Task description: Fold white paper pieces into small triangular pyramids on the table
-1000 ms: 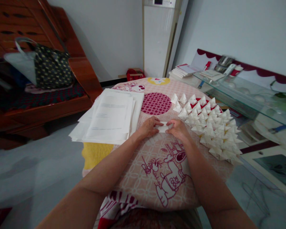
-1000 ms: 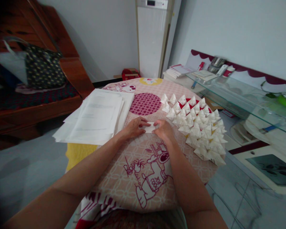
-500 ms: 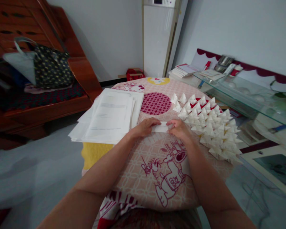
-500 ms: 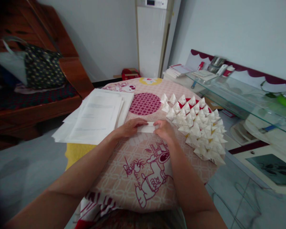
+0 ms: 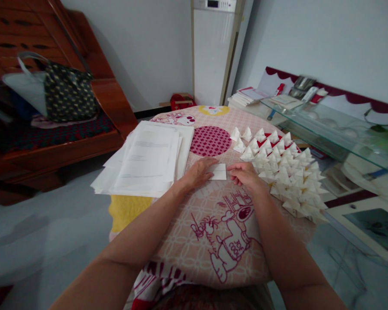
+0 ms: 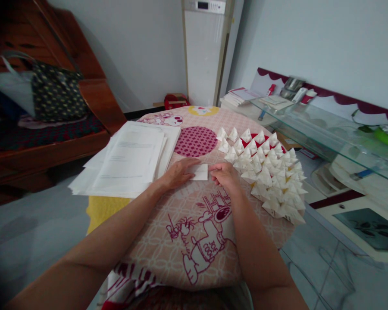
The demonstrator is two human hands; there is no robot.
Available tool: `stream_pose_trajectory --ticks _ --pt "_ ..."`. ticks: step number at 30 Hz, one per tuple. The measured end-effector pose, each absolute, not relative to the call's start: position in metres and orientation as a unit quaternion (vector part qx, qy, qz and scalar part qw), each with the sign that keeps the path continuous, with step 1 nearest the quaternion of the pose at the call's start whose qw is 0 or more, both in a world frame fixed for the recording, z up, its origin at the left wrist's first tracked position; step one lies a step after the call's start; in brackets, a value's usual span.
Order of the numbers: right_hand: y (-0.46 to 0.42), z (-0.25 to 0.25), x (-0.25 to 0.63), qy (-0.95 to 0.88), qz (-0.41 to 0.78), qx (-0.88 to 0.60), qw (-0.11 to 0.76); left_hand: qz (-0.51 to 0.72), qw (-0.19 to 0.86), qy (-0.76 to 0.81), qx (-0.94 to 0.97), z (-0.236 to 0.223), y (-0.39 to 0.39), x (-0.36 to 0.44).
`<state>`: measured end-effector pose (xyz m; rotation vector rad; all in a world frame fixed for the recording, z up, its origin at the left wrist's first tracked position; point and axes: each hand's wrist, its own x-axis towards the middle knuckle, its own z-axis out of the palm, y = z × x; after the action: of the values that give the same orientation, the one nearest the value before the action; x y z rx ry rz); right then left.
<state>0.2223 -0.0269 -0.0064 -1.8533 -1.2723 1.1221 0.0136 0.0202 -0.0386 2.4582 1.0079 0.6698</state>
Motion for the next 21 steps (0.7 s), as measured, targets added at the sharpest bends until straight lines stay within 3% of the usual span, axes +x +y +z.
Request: stream_pose_trajectory --ticks 11,21 --pt "-0.032 -0.005 0.216 -0.521 0.478 -0.628 0.326 0.277 0.210 0.328 0.878 -0.033 0.017 0.014" --pt "-0.023 -0.015 0.215 -0.492 0.416 -0.656 0.392 0.369 0.268 0.297 0.839 -0.009 0.005 0.012"
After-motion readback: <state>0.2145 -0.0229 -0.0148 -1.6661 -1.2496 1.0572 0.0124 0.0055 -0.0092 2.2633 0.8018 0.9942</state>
